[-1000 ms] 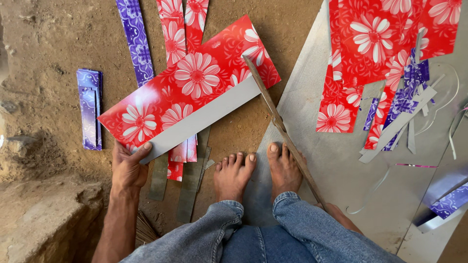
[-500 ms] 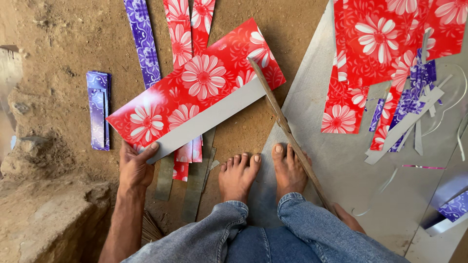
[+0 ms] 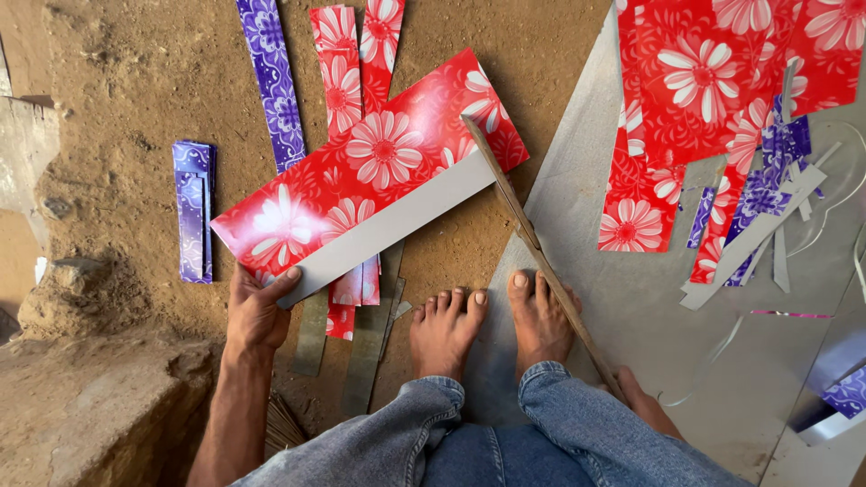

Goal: The person sits on the ground and cuts decorative printed sheets into long strips using large hand shears, aligning each sheet against the blade by hand. The cut strips are set aside in piles, and the person folds and stacks finished strips while continuing to cut more sheets.

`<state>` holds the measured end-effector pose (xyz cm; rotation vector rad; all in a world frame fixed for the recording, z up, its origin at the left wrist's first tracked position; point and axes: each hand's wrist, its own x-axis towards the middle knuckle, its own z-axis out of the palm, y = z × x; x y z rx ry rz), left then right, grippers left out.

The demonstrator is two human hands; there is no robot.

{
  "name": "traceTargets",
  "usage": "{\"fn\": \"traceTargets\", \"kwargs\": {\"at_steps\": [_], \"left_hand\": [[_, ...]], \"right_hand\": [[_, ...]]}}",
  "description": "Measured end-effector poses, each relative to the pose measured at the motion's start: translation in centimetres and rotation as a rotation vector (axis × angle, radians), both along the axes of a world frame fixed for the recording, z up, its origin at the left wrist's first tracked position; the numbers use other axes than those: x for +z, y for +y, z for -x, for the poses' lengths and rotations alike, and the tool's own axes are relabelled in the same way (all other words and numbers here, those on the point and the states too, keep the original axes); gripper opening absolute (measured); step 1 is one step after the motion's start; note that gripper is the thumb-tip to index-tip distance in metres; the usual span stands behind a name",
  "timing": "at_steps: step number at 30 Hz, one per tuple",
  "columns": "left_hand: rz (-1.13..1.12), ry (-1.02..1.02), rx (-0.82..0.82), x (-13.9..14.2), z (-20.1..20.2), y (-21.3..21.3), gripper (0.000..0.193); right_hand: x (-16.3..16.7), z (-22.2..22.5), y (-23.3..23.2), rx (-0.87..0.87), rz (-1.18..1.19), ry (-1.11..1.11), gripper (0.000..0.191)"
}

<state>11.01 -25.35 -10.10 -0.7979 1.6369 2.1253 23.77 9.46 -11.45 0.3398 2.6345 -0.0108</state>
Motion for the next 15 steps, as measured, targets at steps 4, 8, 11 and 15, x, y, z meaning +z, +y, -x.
{"fn": "traceTargets", "kwargs": {"at_steps": [4, 8, 11, 15], "left_hand": [[-0.038, -0.085, 0.011, 1.0, -1.7, 0.5, 0.066], [0.014, -0.096, 0.018, 1.3, -3.1, 0.8, 0.068], [0.023, -0.064, 0.004, 0.9, -3.1, 0.5, 0.066], [0.039, -0.090, 0.038, 0.4, -3.4, 0.3, 0.065]], "right_hand": [[-1.4, -0.7, 0.2, -0.016, 0.010, 0.025, 0.024], [-3.9, -1.4, -0.5, -0.041, 0.031, 0.050, 0.029], [-3.4, -1.5, -0.1, -0.107, 0.083, 0.128, 0.032], [1.2, -4.6, 4.8, -0.365, 0.402, 0.025, 0.025]]}}
